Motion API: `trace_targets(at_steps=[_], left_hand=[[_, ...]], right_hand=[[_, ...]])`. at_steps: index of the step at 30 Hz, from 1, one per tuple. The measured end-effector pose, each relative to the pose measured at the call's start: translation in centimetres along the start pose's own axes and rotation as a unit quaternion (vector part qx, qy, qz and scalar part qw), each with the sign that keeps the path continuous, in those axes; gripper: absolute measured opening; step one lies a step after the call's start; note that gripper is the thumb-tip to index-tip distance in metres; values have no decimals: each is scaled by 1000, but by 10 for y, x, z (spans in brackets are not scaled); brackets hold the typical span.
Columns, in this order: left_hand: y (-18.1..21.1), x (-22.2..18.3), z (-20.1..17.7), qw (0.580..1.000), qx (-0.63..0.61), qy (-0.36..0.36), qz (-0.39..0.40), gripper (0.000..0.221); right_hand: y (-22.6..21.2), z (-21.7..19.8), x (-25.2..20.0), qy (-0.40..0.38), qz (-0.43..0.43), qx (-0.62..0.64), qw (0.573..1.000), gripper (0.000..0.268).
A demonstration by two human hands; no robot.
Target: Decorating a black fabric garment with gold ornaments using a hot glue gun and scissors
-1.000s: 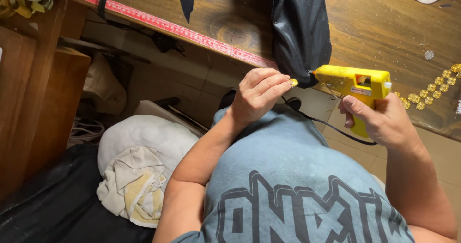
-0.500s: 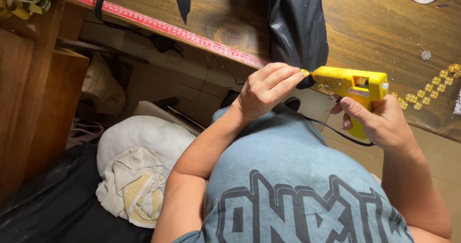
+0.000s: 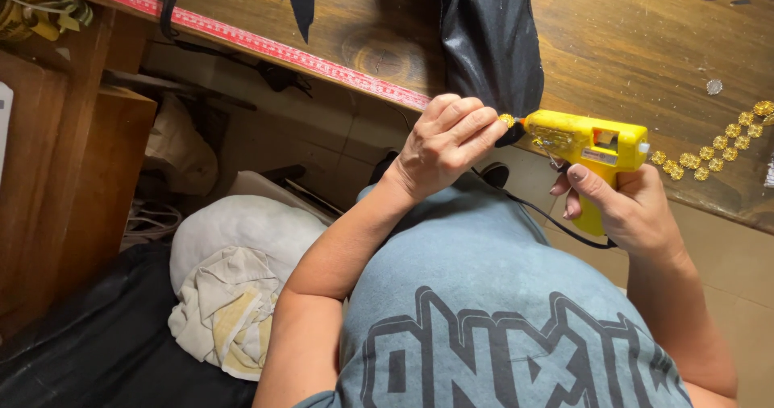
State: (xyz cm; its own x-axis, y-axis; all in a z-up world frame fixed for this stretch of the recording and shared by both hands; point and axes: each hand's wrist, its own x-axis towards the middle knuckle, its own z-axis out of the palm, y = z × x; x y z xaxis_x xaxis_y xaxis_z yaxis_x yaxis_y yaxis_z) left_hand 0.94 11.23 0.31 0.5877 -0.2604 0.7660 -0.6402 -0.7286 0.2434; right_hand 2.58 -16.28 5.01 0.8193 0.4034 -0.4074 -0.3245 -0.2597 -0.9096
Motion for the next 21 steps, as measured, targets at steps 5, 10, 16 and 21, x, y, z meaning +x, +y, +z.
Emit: trace_targets(at_steps=[5,10,16,21], left_hand=[[2,0,-1,1000,-1,-11,-25,19],[8,-2,-12,995,-45,2,-84,32],[12,-14,3,998,43,-29,-46,54],[11,-13,5,996,41,-44,-62,58]], right_hand=[[14,1,-2,6,-11,114,993,32],[34,-2,1,-18,-44,203,978,40],[43,-1,-1,-22,-47,253,966,41],[46,-2,-5,2,-29,232,972,47]])
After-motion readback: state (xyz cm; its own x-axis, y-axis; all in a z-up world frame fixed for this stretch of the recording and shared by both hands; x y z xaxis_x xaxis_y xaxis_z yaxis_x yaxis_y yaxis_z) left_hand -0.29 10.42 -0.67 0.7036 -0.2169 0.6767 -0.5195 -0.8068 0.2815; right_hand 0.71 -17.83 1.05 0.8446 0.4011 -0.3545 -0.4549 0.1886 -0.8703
